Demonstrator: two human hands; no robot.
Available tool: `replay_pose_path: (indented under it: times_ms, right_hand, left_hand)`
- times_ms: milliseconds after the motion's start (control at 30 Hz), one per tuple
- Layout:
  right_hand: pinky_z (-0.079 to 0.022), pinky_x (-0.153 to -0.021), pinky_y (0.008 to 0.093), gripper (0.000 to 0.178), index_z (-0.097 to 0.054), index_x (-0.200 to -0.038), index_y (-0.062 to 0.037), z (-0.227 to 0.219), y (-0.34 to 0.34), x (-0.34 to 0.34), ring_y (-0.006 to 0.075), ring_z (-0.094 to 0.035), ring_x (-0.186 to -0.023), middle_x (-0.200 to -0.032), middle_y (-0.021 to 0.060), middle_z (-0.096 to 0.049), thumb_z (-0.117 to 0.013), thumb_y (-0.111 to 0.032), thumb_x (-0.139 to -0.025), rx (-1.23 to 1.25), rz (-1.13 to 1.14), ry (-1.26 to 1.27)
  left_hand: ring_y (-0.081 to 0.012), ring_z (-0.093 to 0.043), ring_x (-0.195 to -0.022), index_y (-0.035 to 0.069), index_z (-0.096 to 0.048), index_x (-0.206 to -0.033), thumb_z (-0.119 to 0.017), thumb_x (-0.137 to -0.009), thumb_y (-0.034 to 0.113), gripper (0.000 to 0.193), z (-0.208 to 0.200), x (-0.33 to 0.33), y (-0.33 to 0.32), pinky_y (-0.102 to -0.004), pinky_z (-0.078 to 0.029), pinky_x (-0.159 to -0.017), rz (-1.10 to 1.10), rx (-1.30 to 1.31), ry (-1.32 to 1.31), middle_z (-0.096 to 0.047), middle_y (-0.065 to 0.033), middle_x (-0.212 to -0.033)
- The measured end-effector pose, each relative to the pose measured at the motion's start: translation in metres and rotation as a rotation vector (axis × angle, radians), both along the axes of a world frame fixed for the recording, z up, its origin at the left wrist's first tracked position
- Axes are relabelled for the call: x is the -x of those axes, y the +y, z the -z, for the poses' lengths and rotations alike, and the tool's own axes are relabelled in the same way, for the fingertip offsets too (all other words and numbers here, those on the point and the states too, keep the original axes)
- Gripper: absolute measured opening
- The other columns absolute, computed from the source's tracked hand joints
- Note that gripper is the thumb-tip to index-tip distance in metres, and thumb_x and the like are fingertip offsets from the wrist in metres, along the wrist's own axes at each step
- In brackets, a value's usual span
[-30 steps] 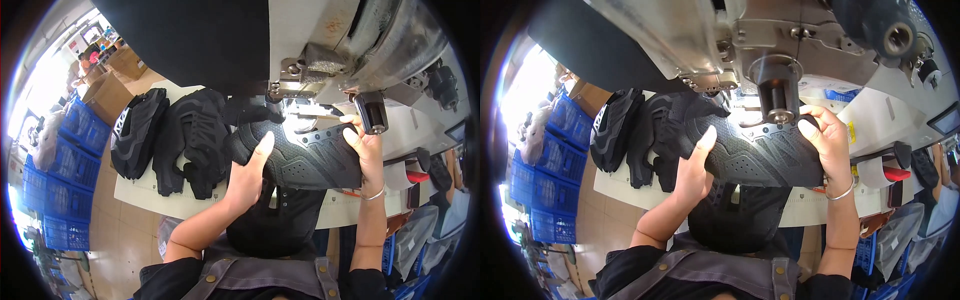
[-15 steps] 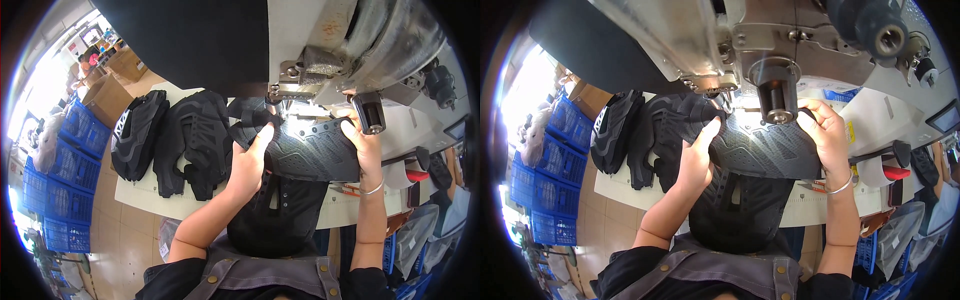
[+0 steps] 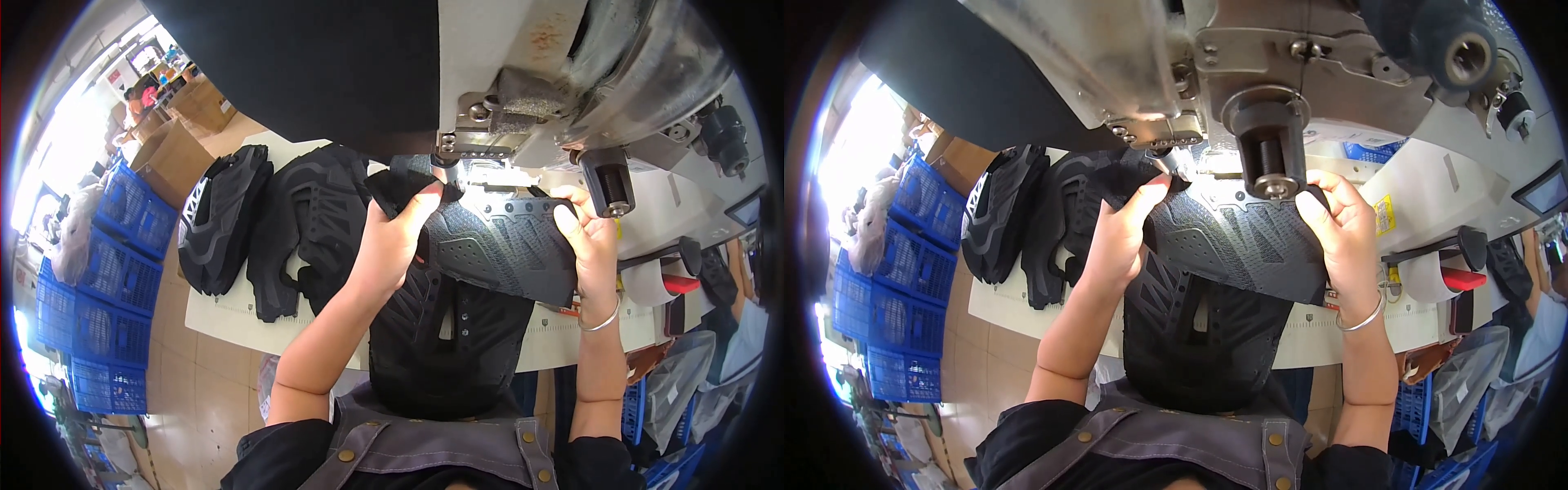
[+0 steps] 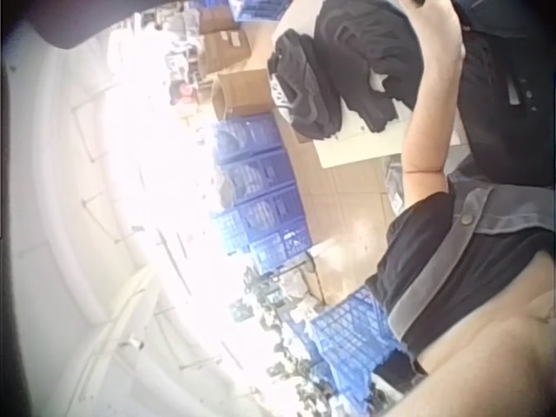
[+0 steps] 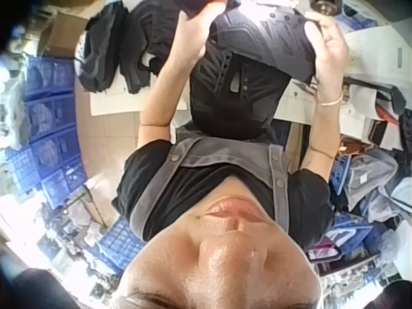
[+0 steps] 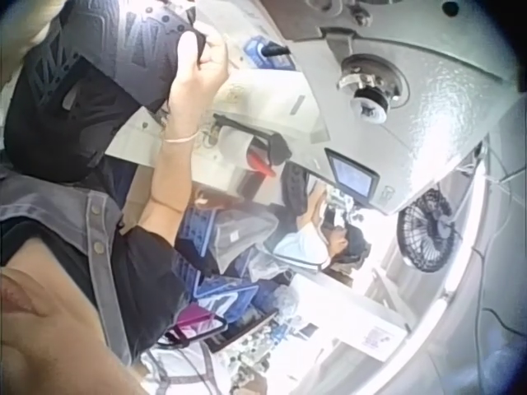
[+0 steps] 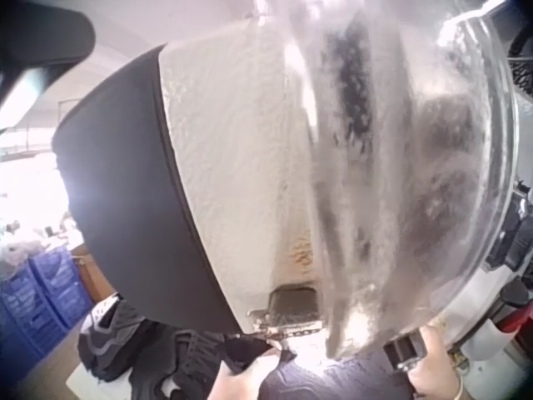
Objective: Aligning and checking stitching on black shoe upper components at a sewing machine station.
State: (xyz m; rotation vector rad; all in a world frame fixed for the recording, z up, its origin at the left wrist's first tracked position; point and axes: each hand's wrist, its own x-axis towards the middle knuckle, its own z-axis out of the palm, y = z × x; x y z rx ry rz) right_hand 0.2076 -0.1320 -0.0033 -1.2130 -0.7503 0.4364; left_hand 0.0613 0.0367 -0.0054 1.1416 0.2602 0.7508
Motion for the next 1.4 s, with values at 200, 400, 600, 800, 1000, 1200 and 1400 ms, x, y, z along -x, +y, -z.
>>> replay_pose_path:
  times_ms: [200,400,600,800,1000,1200,1400]
  right_hand:
    - [-0.043,-0.071,0.0174,0.019,-0.052,-0.101,0.0010,0.004,0.000,0.003,0.0047,-0.054,-0.078,-0.088,0.0030,-0.060,-0.055,-0.005,-0.083,-0.011,-0.001,0.031]
    - [-0.044,-0.071,0.0188,0.016,-0.050,-0.099,0.0002,-0.001,-0.004,0.012,0.0059,-0.055,-0.077,-0.087,0.0053,-0.061,-0.054,-0.004,-0.083,0.004,-0.007,0.035]
    - [-0.046,-0.070,0.0197,0.017,-0.048,-0.099,-0.0003,-0.002,-0.011,0.026,0.0086,-0.058,-0.077,-0.086,0.0088,-0.062,-0.054,-0.003,-0.084,-0.013,-0.010,0.036]
    - [-0.046,-0.062,0.0179,0.021,-0.046,-0.103,0.0004,0.002,-0.017,0.047,0.0073,-0.057,-0.069,-0.083,0.0103,-0.063,-0.054,-0.003,-0.084,0.063,0.018,-0.016]
    - [-0.042,-0.047,0.0184,0.020,-0.047,-0.103,0.0009,0.006,-0.026,0.065,0.0088,-0.054,-0.051,-0.065,0.0038,-0.052,-0.052,-0.002,-0.084,0.122,-0.076,-0.095]
    - [-0.037,-0.086,0.0246,0.035,-0.047,-0.114,-0.0042,0.038,0.006,-0.034,0.0127,-0.049,-0.099,-0.103,0.0056,-0.055,-0.057,-0.008,-0.081,0.276,0.474,-0.709]
    - [-0.040,-0.086,0.0252,0.038,-0.047,-0.113,0.0010,0.039,-0.004,-0.069,0.0107,-0.052,-0.095,-0.104,0.0055,-0.056,-0.060,-0.008,-0.079,0.159,-0.237,0.017]
  left_hand:
    - [-0.0079,-0.053,-0.084,0.002,-0.061,-0.094,-0.057,-0.084,0.010,0.014,-0.007,-0.002,0.004,-0.0239,-0.040,-0.079,0.002,-0.007,0.002,-0.060,0.0011,-0.088]
    - [-0.0087,-0.057,-0.065,0.000,-0.063,-0.083,-0.055,-0.085,0.019,0.020,-0.019,0.003,0.000,-0.0216,-0.044,-0.059,-0.061,0.131,0.037,-0.062,-0.0030,-0.076]
    - [-0.0169,-0.055,-0.047,-0.001,-0.059,-0.077,-0.043,-0.089,0.026,0.033,0.001,0.032,-0.013,-0.0253,-0.041,-0.044,0.182,-0.071,0.293,-0.060,-0.0086,-0.065]
    - [-0.0107,-0.056,-0.075,-0.003,-0.052,-0.102,-0.051,-0.088,0.024,0.030,0.006,0.045,-0.054,-0.0232,-0.045,-0.061,0.272,0.045,0.278,-0.060,-0.0058,-0.089]
    - [-0.0049,-0.050,-0.069,-0.001,-0.060,-0.083,-0.054,-0.088,0.018,0.021,0.006,0.042,-0.068,-0.0210,-0.043,-0.062,0.111,0.088,0.170,-0.057,0.0025,-0.075]
    - [-0.0021,-0.038,-0.055,0.001,-0.054,-0.067,-0.053,-0.089,0.016,0.027,0.012,0.042,-0.060,-0.0212,-0.034,-0.049,0.151,-0.065,0.204,-0.049,0.0066,-0.060]
    - [-0.0021,-0.040,-0.057,0.000,-0.055,-0.069,-0.053,-0.089,0.016,0.025,0.009,0.043,-0.052,-0.0210,-0.035,-0.049,0.211,-0.142,0.238,-0.051,0.0062,-0.063]
